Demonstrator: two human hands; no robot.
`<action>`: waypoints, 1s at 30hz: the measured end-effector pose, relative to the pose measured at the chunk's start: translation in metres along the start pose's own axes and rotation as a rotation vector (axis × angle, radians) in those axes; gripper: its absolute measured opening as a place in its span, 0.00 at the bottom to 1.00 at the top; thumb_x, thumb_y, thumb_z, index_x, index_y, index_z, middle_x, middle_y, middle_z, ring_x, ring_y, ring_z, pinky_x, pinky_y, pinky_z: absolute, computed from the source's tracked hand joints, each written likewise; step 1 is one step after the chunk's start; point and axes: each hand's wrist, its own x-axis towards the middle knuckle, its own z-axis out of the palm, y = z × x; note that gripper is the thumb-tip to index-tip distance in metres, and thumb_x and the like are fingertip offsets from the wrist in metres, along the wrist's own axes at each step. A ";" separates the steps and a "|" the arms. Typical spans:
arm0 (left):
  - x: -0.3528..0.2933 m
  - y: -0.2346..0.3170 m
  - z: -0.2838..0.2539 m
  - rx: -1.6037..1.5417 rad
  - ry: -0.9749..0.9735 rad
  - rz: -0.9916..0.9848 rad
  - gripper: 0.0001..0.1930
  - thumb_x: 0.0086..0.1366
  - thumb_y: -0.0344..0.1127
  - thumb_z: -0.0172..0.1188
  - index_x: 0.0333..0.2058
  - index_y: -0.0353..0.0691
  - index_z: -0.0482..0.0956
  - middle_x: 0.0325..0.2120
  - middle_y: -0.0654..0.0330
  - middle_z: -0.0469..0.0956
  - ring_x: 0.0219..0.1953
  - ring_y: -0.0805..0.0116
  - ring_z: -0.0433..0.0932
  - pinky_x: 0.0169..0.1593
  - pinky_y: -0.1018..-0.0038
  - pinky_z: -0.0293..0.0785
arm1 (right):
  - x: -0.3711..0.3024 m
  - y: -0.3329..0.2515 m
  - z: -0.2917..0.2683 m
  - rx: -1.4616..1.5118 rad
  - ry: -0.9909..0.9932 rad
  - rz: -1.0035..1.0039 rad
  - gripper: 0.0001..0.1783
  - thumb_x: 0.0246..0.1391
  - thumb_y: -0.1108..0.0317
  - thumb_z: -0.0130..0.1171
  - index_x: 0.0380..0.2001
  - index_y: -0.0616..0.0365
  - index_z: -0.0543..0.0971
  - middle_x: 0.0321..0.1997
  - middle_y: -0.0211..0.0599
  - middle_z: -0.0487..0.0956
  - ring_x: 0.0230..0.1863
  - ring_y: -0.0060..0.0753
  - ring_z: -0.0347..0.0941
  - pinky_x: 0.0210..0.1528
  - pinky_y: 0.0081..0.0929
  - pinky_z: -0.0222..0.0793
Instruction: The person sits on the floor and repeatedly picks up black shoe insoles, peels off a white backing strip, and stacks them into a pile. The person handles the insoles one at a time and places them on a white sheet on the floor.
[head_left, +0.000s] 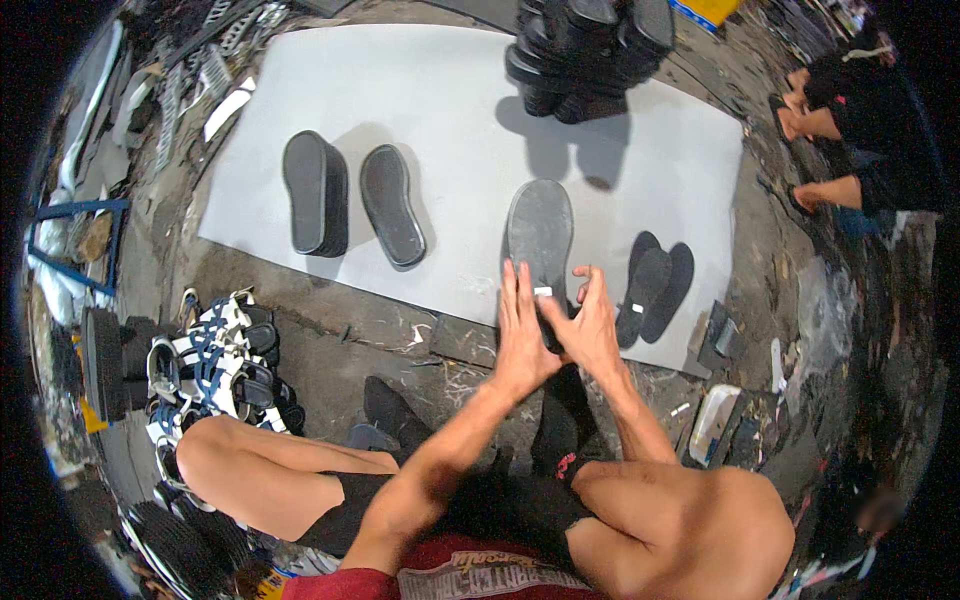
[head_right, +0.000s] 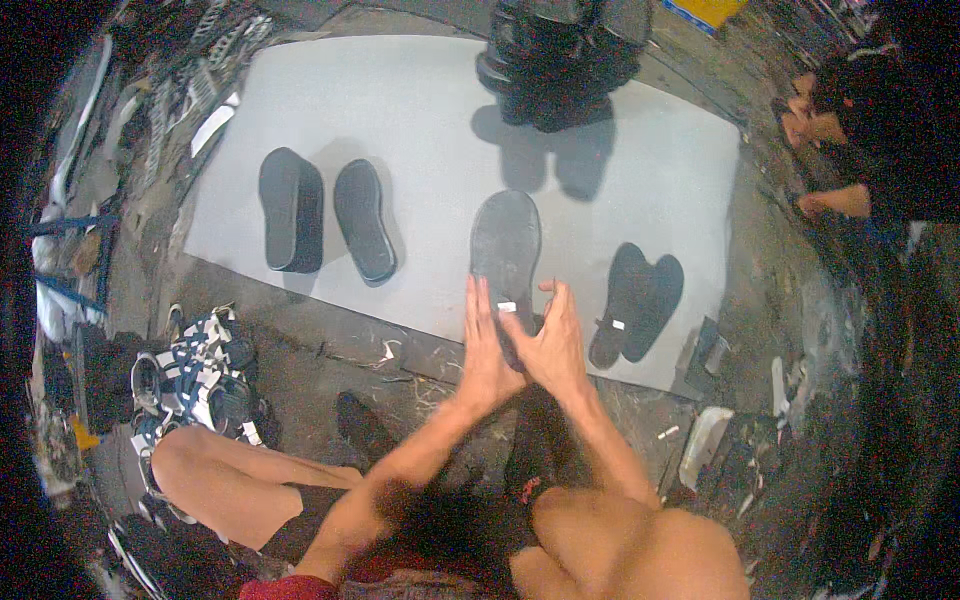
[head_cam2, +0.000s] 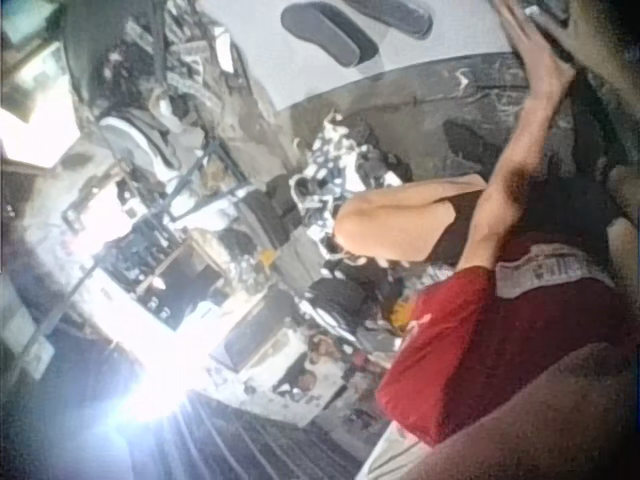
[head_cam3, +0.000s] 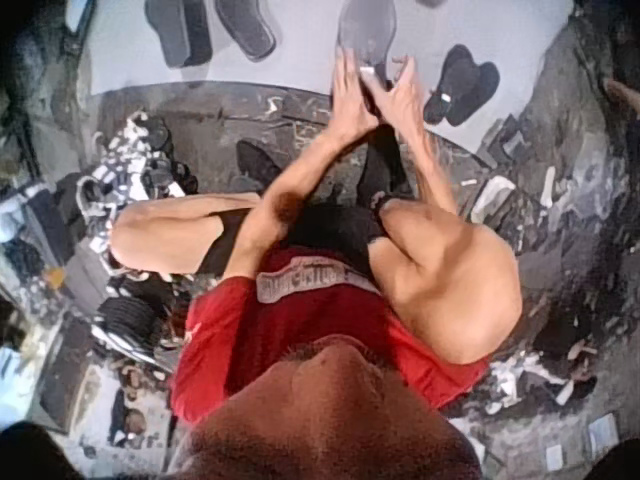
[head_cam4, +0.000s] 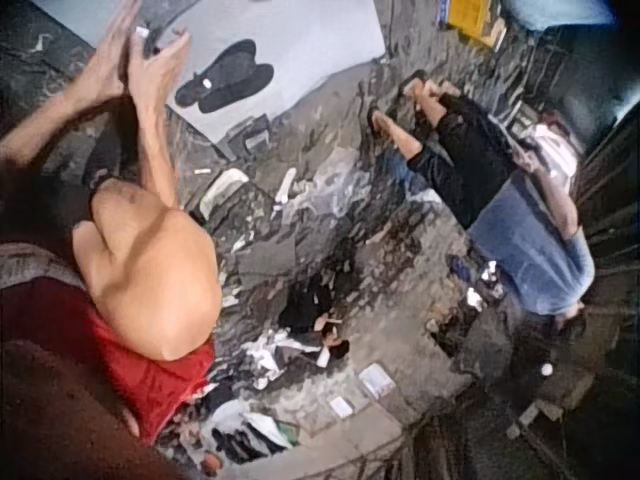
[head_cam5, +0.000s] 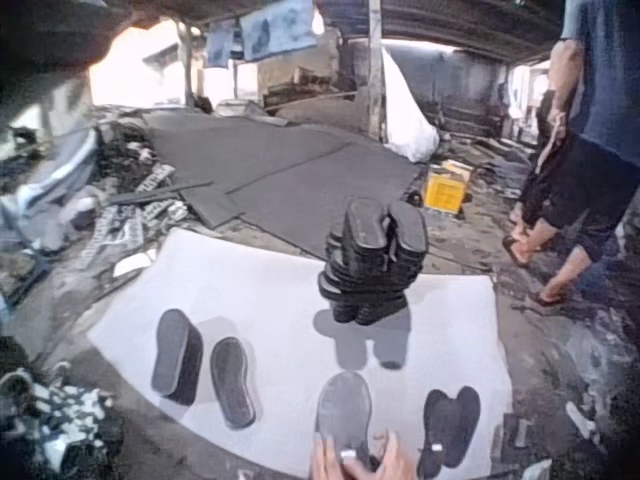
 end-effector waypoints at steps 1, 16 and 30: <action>-0.008 -0.002 0.009 -0.004 0.058 0.006 0.70 0.57 0.37 0.81 0.82 0.25 0.34 0.82 0.27 0.38 0.85 0.27 0.41 0.85 0.44 0.42 | 0.000 -0.004 0.007 -0.005 0.007 -0.025 0.38 0.61 0.53 0.77 0.60 0.69 0.71 0.50 0.59 0.78 0.55 0.58 0.80 0.58 0.51 0.76; 0.055 -0.057 -0.084 0.147 0.484 -0.188 0.58 0.54 0.28 0.78 0.80 0.30 0.53 0.77 0.33 0.61 0.80 0.34 0.59 0.83 0.49 0.55 | 0.008 -0.014 -0.012 -0.046 0.285 -0.119 0.46 0.50 0.56 0.82 0.66 0.68 0.73 0.55 0.54 0.73 0.55 0.61 0.78 0.57 0.56 0.77; 0.176 -0.066 -0.045 0.186 -0.260 0.120 0.35 0.69 0.38 0.75 0.70 0.32 0.76 0.66 0.39 0.73 0.67 0.36 0.74 0.72 0.52 0.72 | -0.013 0.001 0.050 -0.077 0.138 -0.132 0.50 0.53 0.58 0.82 0.70 0.77 0.70 0.55 0.59 0.73 0.54 0.66 0.78 0.56 0.54 0.80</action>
